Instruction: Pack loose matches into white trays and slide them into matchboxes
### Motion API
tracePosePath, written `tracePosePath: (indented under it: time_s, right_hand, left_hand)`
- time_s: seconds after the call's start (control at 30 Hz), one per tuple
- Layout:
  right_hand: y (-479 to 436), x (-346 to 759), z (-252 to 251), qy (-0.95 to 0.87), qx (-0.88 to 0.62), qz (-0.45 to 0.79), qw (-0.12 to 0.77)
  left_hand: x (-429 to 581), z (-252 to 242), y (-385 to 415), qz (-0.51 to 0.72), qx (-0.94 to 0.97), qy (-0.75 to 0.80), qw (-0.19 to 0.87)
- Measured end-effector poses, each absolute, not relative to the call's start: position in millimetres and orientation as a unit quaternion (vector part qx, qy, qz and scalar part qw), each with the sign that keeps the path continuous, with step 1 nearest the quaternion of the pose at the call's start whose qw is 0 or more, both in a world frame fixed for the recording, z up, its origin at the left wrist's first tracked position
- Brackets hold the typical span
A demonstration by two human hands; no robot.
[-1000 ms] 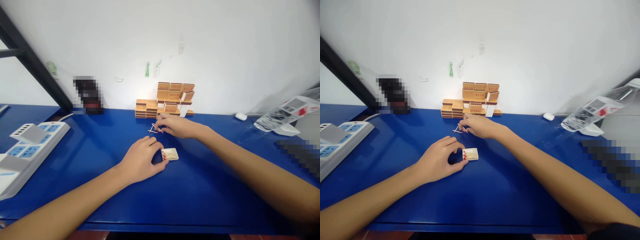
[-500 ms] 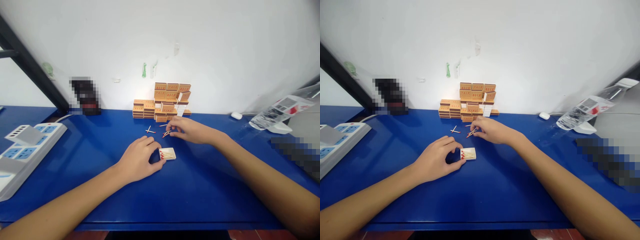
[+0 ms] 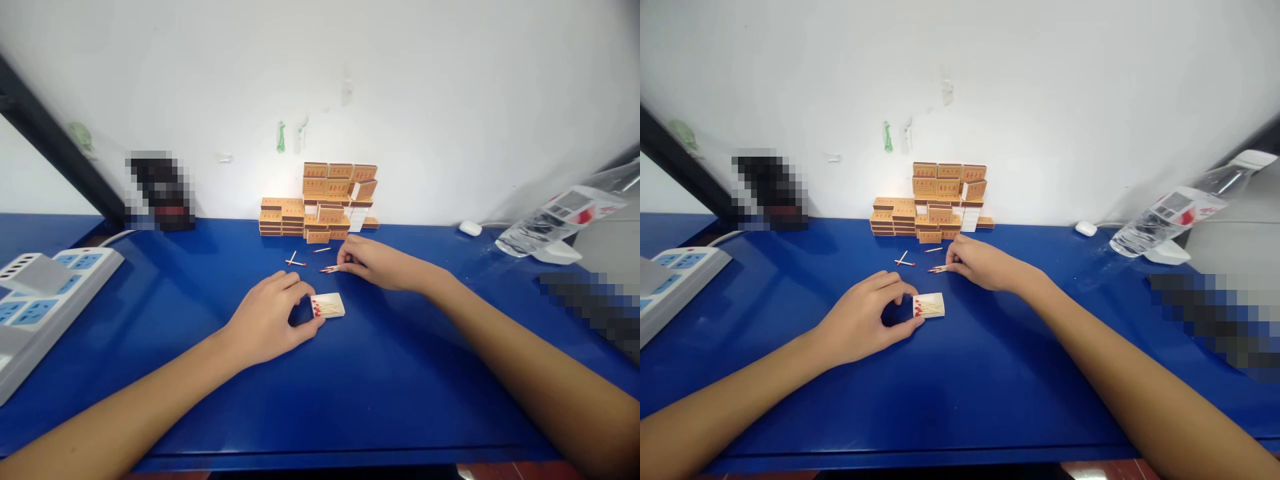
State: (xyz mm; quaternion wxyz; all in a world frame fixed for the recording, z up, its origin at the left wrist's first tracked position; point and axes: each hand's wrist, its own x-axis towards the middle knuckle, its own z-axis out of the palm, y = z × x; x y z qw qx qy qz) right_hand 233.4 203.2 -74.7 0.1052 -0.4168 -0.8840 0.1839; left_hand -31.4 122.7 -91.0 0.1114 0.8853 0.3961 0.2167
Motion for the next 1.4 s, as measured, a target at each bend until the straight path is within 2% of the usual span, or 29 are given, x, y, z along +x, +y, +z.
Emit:
tracePosePath:
  time_s: [0.37, 0.6, 1.07, 1.27, 1.4]
  right_hand:
    - [156, 232, -54, -0.885, -0.402, 0.209, 0.110]
    - [132, 201, -56, -0.908, -0.383, 0.147, 0.083]
    - [130, 205, -52, -0.903, -0.401, 0.127, 0.093]
    - [144, 218, -52, -0.880, -0.447, 0.097, 0.126]
    - [157, 227, -62, -0.868, -0.473, 0.122, 0.094]
  left_hand:
    - [-32, -93, 125, 0.232, 0.881, 0.399, 0.103]
    - [-30, -92, 125, 0.237, 0.886, 0.387, 0.097]
    - [-31, -92, 124, 0.227, 0.888, 0.388, 0.092]
    - [-31, -90, 125, 0.241, 0.887, 0.383, 0.094]
    - [-31, -91, 124, 0.241, 0.886, 0.384, 0.093]
